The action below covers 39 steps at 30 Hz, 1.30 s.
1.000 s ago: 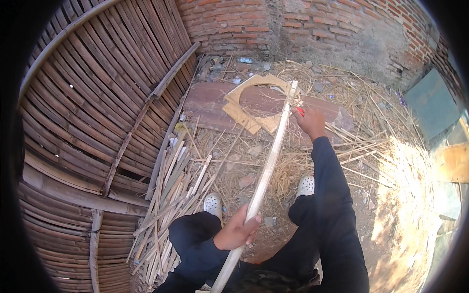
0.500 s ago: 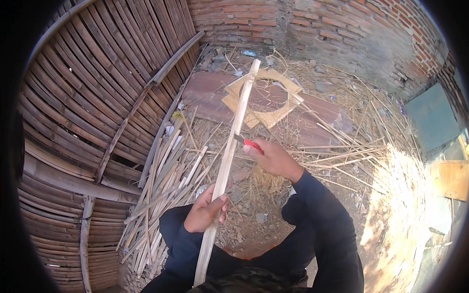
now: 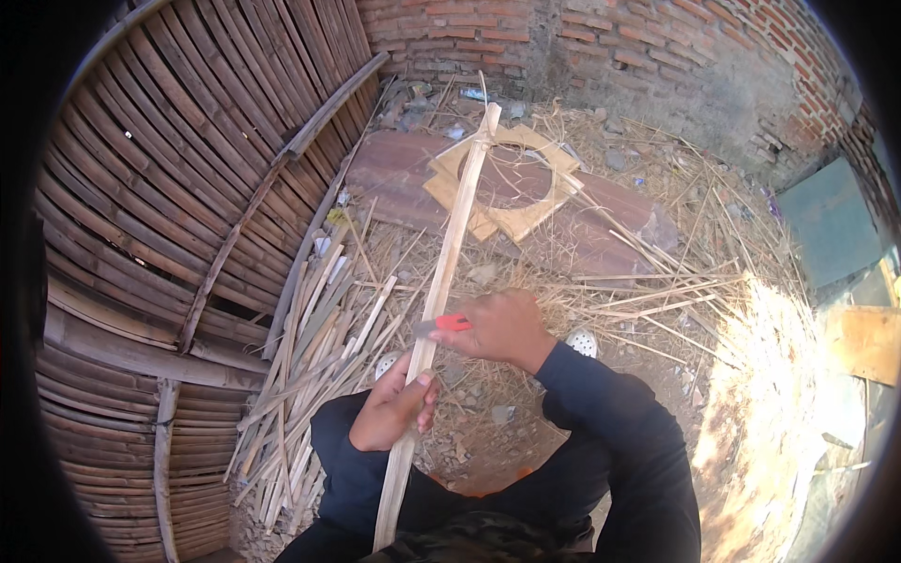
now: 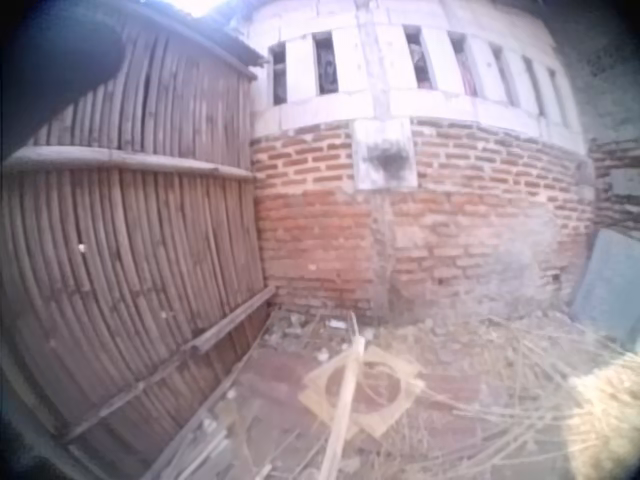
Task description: The person sits on the ground and uses a large knife to split a bundle of thin bamboo strips into finer strands. They then switch to a smaller red-handled knife to shave and smooth a longer bamboo pole, removing the outer layer to create a clean surface.
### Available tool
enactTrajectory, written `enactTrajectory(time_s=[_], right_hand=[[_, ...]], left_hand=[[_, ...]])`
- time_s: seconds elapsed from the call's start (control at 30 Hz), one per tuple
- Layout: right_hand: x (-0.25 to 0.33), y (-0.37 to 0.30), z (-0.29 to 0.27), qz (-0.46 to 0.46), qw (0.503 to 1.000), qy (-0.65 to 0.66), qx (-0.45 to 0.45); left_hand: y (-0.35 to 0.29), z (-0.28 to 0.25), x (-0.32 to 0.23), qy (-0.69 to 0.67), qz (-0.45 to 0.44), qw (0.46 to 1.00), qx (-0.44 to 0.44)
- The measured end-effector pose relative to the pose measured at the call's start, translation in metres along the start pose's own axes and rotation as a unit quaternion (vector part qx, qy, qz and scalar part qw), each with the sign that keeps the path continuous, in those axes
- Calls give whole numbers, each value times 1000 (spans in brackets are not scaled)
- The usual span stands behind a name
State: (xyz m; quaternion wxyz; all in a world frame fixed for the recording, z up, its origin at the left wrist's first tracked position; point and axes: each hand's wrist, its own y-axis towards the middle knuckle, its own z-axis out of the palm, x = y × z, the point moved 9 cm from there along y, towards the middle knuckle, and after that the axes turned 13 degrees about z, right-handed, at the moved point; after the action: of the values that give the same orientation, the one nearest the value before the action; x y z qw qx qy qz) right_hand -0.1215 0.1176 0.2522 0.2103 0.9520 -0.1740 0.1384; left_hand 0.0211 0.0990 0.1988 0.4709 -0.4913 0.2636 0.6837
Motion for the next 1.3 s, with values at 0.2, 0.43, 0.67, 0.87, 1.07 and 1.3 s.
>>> enactTrajectory(time_s=[0.2,0.43,0.67,0.87,1.07,1.3], right_hand=[[-43,18,8,95,994,-43,40],[0,2,21,-17,999,-4,46],[-19,20,24,-45,998,-23,-38],[-81,44,27,80,994,-55,-57],[-129,60,23,146,985,-85,-45],[-210,62,1,353,927,-76,-101]], left_hand=[[-12,2,2,-37,-47,998,16],[-11,-13,0,97,3,995,-3],[-4,-13,-3,104,7,995,-2],[-7,-4,6,98,13,995,9],[-11,4,10,144,17,989,29],[-13,21,26,164,22,984,68]])
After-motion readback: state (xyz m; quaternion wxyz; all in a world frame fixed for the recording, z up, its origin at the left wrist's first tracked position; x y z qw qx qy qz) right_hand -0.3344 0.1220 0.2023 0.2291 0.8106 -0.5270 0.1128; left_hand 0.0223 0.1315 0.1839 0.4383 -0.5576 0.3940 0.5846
